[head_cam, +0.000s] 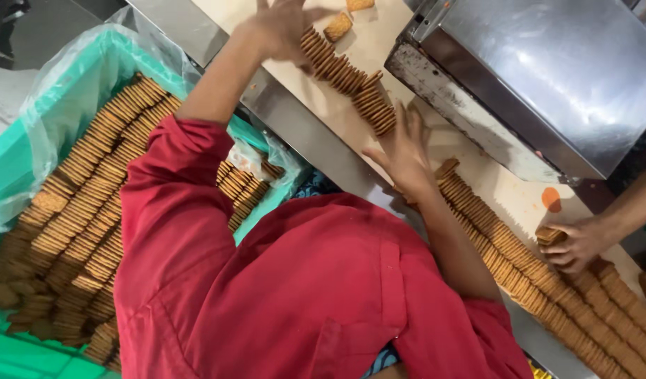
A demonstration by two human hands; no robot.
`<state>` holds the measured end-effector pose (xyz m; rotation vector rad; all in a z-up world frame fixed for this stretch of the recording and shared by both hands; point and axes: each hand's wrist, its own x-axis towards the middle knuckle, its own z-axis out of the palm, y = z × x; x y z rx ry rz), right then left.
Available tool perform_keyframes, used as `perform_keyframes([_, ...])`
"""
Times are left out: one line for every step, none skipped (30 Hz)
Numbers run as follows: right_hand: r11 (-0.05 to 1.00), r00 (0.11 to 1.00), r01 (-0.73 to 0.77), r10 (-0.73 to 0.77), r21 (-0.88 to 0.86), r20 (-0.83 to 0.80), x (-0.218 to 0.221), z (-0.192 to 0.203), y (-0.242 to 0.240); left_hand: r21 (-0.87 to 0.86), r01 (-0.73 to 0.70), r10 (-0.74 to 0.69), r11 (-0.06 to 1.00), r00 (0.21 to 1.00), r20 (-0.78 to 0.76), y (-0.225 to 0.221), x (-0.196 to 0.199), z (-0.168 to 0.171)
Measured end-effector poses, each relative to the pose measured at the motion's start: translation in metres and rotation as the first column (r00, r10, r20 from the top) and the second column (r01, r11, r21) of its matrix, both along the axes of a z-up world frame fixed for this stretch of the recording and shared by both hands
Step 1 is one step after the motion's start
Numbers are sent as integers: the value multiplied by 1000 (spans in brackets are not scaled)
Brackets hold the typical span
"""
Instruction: The person organizes and stacks small rectangular biscuits from a moving conveyor belt into rows, then gathers the stacks and places them into a large bin.
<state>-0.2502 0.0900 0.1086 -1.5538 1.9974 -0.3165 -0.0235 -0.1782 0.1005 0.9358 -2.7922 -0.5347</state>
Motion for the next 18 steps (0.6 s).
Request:
perform_keyframes([997,1000,18,-18,73,-10,0,-13,-14,-31,5,-5,999,1000,8,4,-1,-6])
perform_keyframes([999,999,-10,7,-46,-50,2,-26,-30,-63,9,-8,998,1000,23,8,0,-12])
perform_keyframes([986,995,-43,28,-163,-93,4,-36,-45,16,4,-5,1000,999,50,9,-3,-17])
perform_keyframes([957,989,-82,44,-278,-138,7,-41,-51,92,-5,-2,996,997,78,10,-4,-21])
perform_keyframes([989,992,18,-36,-147,-120,12,-43,-55,115,-29,21,993,997,76,13,-3,-24])
perform_keyframes([993,987,118,-119,-16,-112,19,-44,-65,135,-52,42,989,996,72,17,-2,-27])
perform_keyframes([970,973,214,-201,116,-114,24,-43,-73,155,-74,64,985,996,70,20,-2,-30])
perform_keyframes([974,972,217,-210,67,-104,26,-43,-73,163,-103,89,981,992,89,24,-1,-33])
perform_keyframes([975,971,221,-219,18,-95,29,-44,-74,170,-131,114,977,987,109,28,0,-36])
perform_keyframes([975,971,219,-221,-34,-86,30,-46,-74,173,-166,145,971,981,128,32,2,-38])
perform_keyframes([971,967,236,-237,-18,-90,30,-50,-72,185,-183,169,966,982,89,39,0,-40])
perform_keyframes([970,966,244,-243,-5,-90,28,-54,-74,194,-210,204,958,978,52,45,-2,-42])
perform_keyframes([968,964,251,-249,9,-90,26,-60,-75,204,-237,238,950,971,16,49,-2,-42])
perform_keyframes([968,966,246,-248,-40,-68,22,-66,-77,142,-233,245,962,967,-74,53,-2,-41])
perform_keyframes([966,968,242,-246,-90,-46,18,-72,-80,78,-234,244,969,956,-163,56,0,-39])
perform_keyframes([959,967,245,-252,-139,-29,15,-78,-83,16,-231,228,973,940,-255,58,-3,-36])
perform_keyframes([958,963,262,-268,-116,-37,14,-85,-89,62,-222,230,973,954,-191,55,-5,-33])
perform_keyframes([955,957,282,-287,-87,-49,13,-90,-95,114,-211,225,971,966,-128,53,-10,-31])
